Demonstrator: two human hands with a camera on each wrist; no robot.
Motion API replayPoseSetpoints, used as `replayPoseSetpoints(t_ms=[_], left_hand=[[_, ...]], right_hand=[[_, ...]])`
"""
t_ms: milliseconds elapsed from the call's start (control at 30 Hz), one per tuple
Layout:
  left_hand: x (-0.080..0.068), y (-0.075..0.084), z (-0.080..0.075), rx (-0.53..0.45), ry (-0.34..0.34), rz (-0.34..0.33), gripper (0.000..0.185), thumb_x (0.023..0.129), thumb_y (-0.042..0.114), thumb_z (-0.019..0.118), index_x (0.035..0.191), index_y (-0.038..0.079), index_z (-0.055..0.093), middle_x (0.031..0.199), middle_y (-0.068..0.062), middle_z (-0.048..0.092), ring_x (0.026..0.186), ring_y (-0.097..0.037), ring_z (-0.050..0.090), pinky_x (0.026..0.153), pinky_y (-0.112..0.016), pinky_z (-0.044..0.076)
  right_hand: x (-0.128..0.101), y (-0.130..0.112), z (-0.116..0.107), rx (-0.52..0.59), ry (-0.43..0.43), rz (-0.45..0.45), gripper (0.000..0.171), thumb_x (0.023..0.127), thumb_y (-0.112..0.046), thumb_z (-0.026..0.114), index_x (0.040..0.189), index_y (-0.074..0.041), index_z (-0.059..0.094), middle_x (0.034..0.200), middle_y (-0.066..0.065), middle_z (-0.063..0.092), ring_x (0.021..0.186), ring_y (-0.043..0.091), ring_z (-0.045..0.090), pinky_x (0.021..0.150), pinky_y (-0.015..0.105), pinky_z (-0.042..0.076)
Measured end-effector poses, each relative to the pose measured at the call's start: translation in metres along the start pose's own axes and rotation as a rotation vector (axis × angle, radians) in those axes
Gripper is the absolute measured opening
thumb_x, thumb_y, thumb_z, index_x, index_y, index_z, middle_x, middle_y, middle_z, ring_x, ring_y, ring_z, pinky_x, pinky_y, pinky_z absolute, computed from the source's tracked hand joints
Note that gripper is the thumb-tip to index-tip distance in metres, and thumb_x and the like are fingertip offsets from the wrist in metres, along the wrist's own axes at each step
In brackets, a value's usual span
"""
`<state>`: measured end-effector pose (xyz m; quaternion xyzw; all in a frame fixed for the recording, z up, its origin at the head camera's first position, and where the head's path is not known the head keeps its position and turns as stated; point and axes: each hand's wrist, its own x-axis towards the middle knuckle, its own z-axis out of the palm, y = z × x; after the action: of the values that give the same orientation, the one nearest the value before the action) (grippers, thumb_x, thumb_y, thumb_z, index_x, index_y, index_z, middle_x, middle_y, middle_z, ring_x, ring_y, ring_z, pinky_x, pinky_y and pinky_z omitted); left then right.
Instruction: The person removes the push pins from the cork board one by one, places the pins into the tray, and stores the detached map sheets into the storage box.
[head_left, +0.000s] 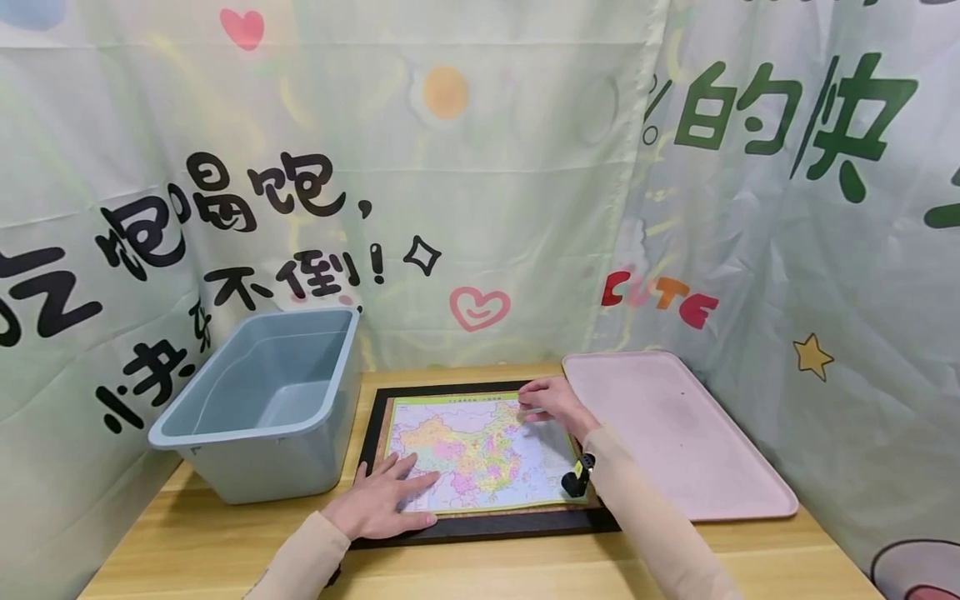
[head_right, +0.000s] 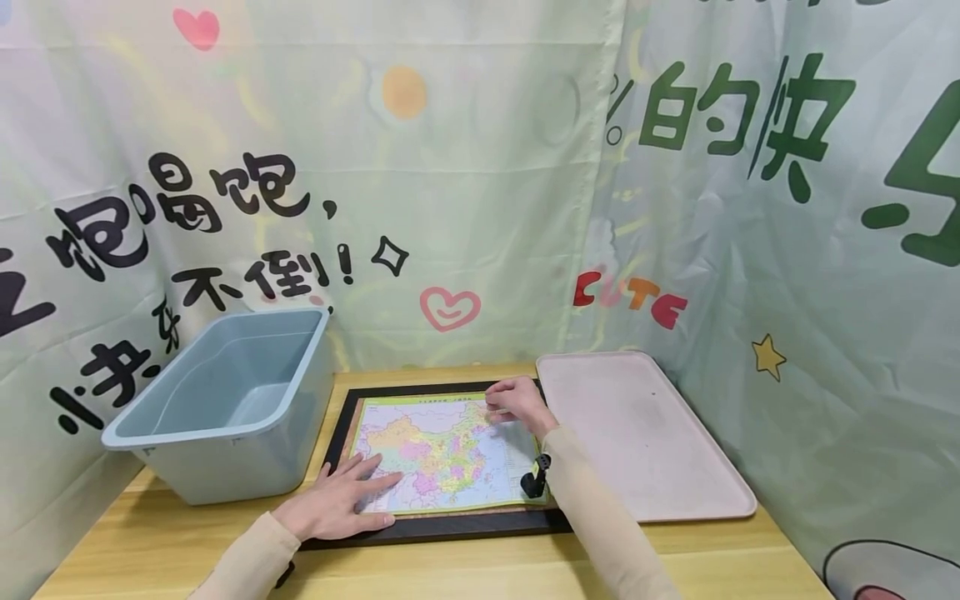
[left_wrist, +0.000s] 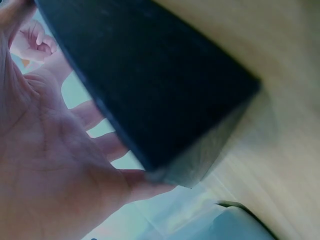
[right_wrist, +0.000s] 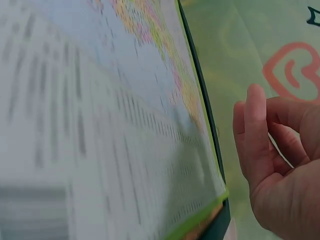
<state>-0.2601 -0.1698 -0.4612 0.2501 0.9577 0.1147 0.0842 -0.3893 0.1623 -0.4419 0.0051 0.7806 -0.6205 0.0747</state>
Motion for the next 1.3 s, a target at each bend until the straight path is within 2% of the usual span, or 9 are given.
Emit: replayPoseSetpoints(t_ms=[100, 200, 433, 567, 700, 800, 933, 1300], left_hand=[[0.000, 0.000, -0.001, 0.005, 0.001, -0.004, 0.070, 0.086, 0.076, 0.046, 0.145, 0.040, 0.046, 0.158, -0.011, 0.033, 0.146, -0.044, 0.025, 0.102, -0.080, 0.017], [0.000, -0.001, 0.000, 0.003, -0.001, -0.006, 0.070, 0.086, 0.076, 0.046, 0.145, 0.040, 0.046, 0.158, -0.010, 0.033, 0.146, -0.043, 0.025, 0.102, -0.080, 0.017], [0.000, 0.000, 0.002, 0.011, 0.005, 0.001, 0.071, 0.085, 0.077, 0.046, 0.145, 0.039, 0.047, 0.158, -0.011, 0.035, 0.145, -0.044, 0.027, 0.101, -0.080, 0.018], [0.001, 0.000, 0.001, 0.012, 0.006, 0.009, 0.071, 0.086, 0.077, 0.046, 0.145, 0.038, 0.047, 0.157, -0.011, 0.035, 0.145, -0.045, 0.027, 0.100, -0.080, 0.019], [0.001, 0.000, 0.000, 0.012, 0.005, 0.009, 0.070, 0.086, 0.077, 0.046, 0.145, 0.039, 0.047, 0.158, -0.011, 0.034, 0.145, -0.045, 0.026, 0.100, -0.080, 0.019], [0.001, 0.000, -0.001, 0.015, 0.004, 0.008, 0.070, 0.086, 0.077, 0.046, 0.145, 0.039, 0.047, 0.158, -0.011, 0.034, 0.145, -0.045, 0.027, 0.100, -0.080, 0.019], [0.001, 0.000, -0.002, 0.018, 0.005, 0.006, 0.070, 0.086, 0.076, 0.046, 0.145, 0.039, 0.047, 0.157, -0.011, 0.035, 0.145, -0.044, 0.027, 0.100, -0.080, 0.019], [0.001, -0.001, -0.001, 0.024, 0.005, 0.003, 0.070, 0.086, 0.077, 0.047, 0.145, 0.039, 0.047, 0.157, -0.011, 0.035, 0.145, -0.044, 0.028, 0.100, -0.080, 0.020]], right_hand=[[0.000, 0.004, -0.010, 0.006, 0.032, 0.005, 0.023, 0.092, -0.008, 0.067, 0.112, 0.003, 0.069, 0.111, 0.026, 0.068, 0.090, 0.024, 0.071, 0.071, 0.033, 0.060], [0.000, 0.008, -0.021, -0.005, 0.061, 0.007, 0.026, 0.093, -0.009, 0.066, 0.115, 0.005, 0.068, 0.114, 0.027, 0.068, 0.088, 0.022, 0.072, 0.069, 0.031, 0.059], [-0.002, 0.020, -0.048, 0.009, 0.123, 0.036, 0.029, 0.094, -0.005, 0.063, 0.119, 0.010, 0.062, 0.104, 0.018, 0.070, 0.083, 0.017, 0.068, 0.068, 0.029, 0.059], [-0.004, 0.026, -0.063, -0.010, 0.156, 0.058, 0.031, 0.093, -0.004, 0.063, 0.120, 0.012, 0.060, 0.104, 0.021, 0.070, 0.077, 0.014, 0.069, 0.065, 0.027, 0.058], [-0.007, 0.030, -0.076, -0.042, 0.212, 0.099, 0.027, 0.093, -0.002, 0.062, 0.116, 0.011, 0.062, 0.092, 0.017, 0.071, 0.068, 0.011, 0.067, 0.059, 0.025, 0.057], [-0.007, 0.034, -0.084, -0.088, 0.238, 0.127, 0.021, 0.092, 0.000, 0.062, 0.110, 0.009, 0.064, 0.079, 0.009, 0.068, 0.062, 0.010, 0.062, 0.055, 0.024, 0.053], [-0.008, 0.039, -0.092, -0.157, 0.249, 0.160, 0.018, 0.090, 0.001, 0.062, 0.106, 0.008, 0.066, 0.072, 0.003, 0.063, 0.058, 0.010, 0.056, 0.053, 0.024, 0.048], [-0.010, 0.049, -0.108, -0.230, 0.254, 0.177, 0.021, 0.087, -0.001, 0.067, 0.105, 0.008, 0.069, 0.067, 0.000, 0.062, 0.058, 0.009, 0.056, 0.053, 0.024, 0.051]])
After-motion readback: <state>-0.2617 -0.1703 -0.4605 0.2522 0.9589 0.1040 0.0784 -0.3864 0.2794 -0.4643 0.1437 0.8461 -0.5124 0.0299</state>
